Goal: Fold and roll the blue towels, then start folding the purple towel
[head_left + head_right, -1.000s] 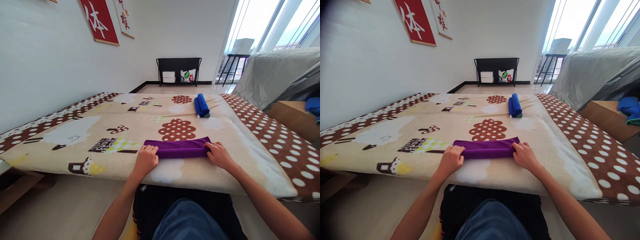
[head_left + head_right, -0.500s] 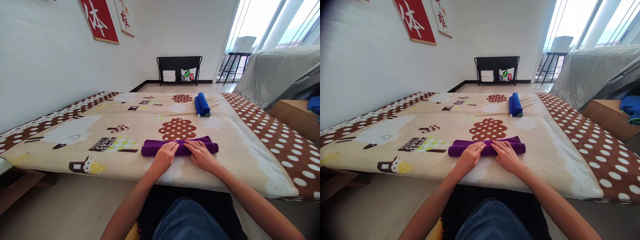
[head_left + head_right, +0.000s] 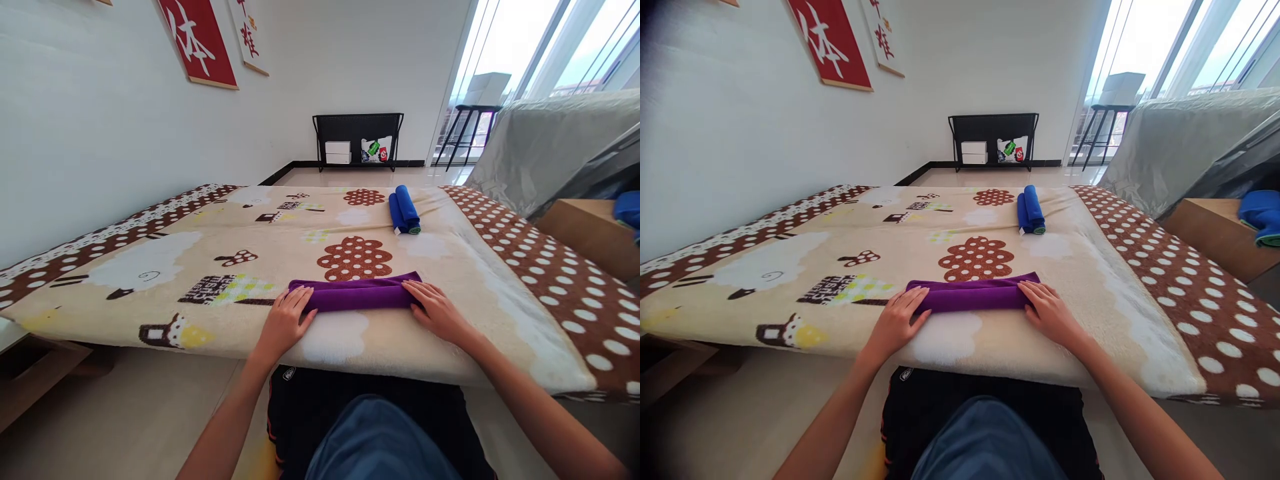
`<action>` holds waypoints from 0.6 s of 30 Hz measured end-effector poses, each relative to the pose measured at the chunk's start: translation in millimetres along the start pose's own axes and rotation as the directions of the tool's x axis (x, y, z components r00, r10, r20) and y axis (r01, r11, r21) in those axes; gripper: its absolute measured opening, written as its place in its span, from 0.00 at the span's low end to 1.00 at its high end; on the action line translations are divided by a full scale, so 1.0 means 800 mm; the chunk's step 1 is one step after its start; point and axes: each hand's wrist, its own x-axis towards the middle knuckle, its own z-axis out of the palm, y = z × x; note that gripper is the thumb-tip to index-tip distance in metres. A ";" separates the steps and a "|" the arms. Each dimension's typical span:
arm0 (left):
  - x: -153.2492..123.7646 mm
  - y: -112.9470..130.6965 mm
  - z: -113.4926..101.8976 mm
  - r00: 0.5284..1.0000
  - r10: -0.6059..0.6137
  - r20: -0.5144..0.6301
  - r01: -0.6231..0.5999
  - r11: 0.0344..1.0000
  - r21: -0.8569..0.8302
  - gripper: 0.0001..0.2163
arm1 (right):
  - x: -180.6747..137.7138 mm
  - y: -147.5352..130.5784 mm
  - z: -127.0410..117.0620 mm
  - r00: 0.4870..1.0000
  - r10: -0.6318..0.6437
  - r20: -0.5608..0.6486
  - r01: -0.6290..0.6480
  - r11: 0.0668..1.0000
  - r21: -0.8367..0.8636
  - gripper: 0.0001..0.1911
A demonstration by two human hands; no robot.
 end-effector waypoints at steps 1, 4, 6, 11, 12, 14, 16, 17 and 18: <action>-0.006 -0.007 -0.002 1.000 -0.006 0.005 0.006 1.000 0.006 0.22 | -0.005 0.007 -0.001 1.000 0.014 0.003 -0.014 1.000 -0.012 0.28; -0.015 -0.019 -0.006 1.000 -0.011 0.024 0.010 1.000 0.023 0.24 | -0.014 0.017 -0.002 0.999 0.040 0.013 -0.039 0.998 -0.044 0.29; -0.017 -0.023 -0.008 0.999 -0.009 0.046 0.008 1.000 0.025 0.25 | -0.015 0.019 -0.002 0.999 0.044 0.017 -0.043 0.997 -0.057 0.31; -0.010 -0.028 -0.012 0.994 -0.022 0.108 0.020 1.000 0.015 0.29 | -0.007 0.019 0.002 0.998 0.067 0.009 -0.067 0.996 -0.056 0.31; -0.008 -0.029 -0.011 0.993 -0.022 0.112 0.020 1.000 0.017 0.28 | -0.005 0.019 0.004 0.997 0.073 0.005 -0.072 0.996 -0.056 0.30; -0.002 -0.030 -0.009 0.994 -0.018 0.112 0.015 1.000 0.020 0.28 | -0.001 0.020 0.006 0.997 0.080 -0.007 -0.080 0.995 -0.060 0.28; 0.006 -0.032 -0.007 0.994 -0.016 0.108 0.014 1.000 0.017 0.26 | 0.003 0.020 0.006 0.996 0.084 -0.019 -0.085 0.994 -0.062 0.26; 0.011 -0.033 -0.006 0.994 -0.019 0.107 0.017 1.000 0.014 0.25 | 0.006 0.020 0.006 0.996 0.087 -0.020 -0.088 0.994 -0.059 0.25; 0.015 -0.033 -0.007 0.994 -0.025 0.105 0.024 1.000 0.009 0.24 | 0.008 0.020 0.005 0.996 0.092 -0.020 -0.093 0.994 -0.054 0.24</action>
